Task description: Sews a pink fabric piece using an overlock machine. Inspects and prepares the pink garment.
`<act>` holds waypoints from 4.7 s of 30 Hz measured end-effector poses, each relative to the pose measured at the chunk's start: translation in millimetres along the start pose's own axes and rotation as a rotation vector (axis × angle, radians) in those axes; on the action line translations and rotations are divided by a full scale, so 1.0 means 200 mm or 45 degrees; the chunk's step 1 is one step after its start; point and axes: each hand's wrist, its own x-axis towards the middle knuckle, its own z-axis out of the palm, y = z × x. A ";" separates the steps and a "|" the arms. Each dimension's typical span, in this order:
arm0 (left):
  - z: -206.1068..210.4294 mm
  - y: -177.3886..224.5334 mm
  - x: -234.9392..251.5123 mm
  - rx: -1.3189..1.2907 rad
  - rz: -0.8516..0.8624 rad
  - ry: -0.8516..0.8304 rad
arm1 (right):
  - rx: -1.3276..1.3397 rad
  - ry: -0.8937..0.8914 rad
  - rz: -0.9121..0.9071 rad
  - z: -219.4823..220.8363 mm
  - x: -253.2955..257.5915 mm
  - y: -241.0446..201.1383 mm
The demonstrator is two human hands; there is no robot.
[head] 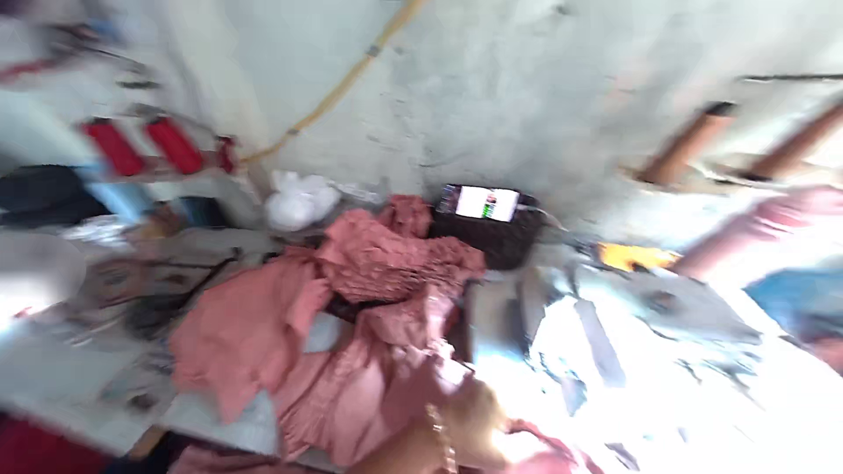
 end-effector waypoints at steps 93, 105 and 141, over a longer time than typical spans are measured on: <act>0.00 0.10 0.14 0.625 -0.506 0.289 | -0.368 0.553 -0.366 0.24 0.10 0.09; 0.03 -0.04 0.10 0.568 -0.646 0.132 | -0.414 0.654 -0.281 0.27 0.15 0.07; -0.05 -0.20 0.18 0.091 -0.495 0.355 | -0.450 0.698 -0.251 0.29 0.17 0.05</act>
